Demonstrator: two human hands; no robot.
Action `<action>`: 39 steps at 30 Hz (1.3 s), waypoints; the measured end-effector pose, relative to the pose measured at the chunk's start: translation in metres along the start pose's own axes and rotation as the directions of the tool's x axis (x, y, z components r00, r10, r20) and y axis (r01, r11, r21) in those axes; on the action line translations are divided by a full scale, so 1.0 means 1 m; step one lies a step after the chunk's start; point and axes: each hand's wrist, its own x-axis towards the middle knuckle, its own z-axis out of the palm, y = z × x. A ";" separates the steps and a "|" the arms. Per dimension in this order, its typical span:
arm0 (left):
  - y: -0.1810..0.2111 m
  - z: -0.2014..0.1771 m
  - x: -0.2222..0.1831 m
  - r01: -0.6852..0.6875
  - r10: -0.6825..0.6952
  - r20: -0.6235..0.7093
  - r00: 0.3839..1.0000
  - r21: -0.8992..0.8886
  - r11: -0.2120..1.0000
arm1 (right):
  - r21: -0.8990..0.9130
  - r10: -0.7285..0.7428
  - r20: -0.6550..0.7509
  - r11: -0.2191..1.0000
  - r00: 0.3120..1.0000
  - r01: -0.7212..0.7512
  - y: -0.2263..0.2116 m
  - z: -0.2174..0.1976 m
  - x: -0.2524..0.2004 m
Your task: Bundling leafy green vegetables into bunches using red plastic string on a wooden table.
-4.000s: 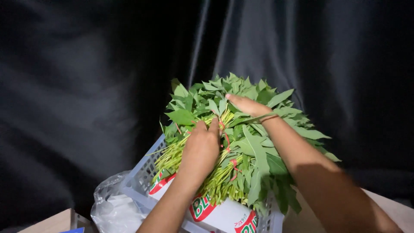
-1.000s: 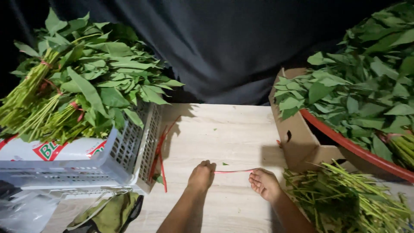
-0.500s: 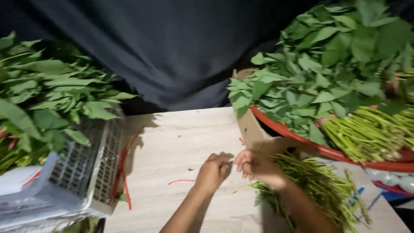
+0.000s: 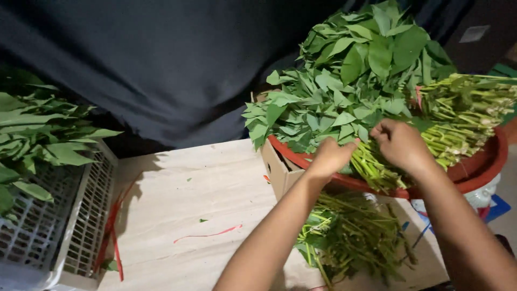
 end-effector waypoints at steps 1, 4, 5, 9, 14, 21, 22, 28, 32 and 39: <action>-0.003 0.012 0.012 -0.001 0.001 -0.001 1.000 -0.003 1.000 | -0.003 -0.002 0.000 1.000 1.000 0.002 -0.003 0.002 -0.002; -0.004 0.033 0.033 0.094 -0.093 0.065 0.994 -0.005 0.996 | -0.247 0.039 0.099 0.969 0.994 -0.013 -0.022 0.003 -0.011; -0.003 0.031 0.027 0.065 -0.072 0.073 0.995 0.084 0.994 | -0.312 0.100 0.154 0.949 0.983 -0.048 -0.036 0.001 -0.017; -0.005 0.022 -0.016 -0.087 0.098 -0.017 0.995 0.318 0.944 | -0.498 0.149 0.207 0.867 0.967 -0.027 -0.042 0.020 -0.008; -0.086 -0.021 -0.048 -0.588 0.541 -0.433 0.721 0.031 0.808 | -0.341 -0.433 -0.082 0.859 0.898 0.383 -0.074 0.057 -0.043; -0.254 -0.130 -0.077 -0.293 0.530 -0.414 0.740 0.511 0.808 | 0.100 -0.702 0.141 0.712 0.698 0.695 -0.149 0.264 -0.088; -0.281 -0.141 -0.085 -0.283 0.525 -0.422 0.739 0.514 0.810 | 0.108 -0.709 0.145 0.705 0.690 0.701 -0.155 0.285 -0.092; -0.382 -0.177 -0.134 0.495 0.196 -0.724 0.661 0.617 0.611 | -0.058 -0.512 0.564 0.758 0.648 0.649 -0.153 0.407 -0.094; -0.416 -0.192 -0.137 0.425 0.309 -0.682 0.663 0.683 0.594 | -0.170 -0.482 0.588 0.712 0.650 0.681 -0.154 0.442 -0.090; -0.411 -0.238 -0.158 0.444 0.144 -0.624 0.768 0.682 0.581 | -0.184 -0.520 0.595 0.654 0.613 0.734 -0.229 0.458 -0.081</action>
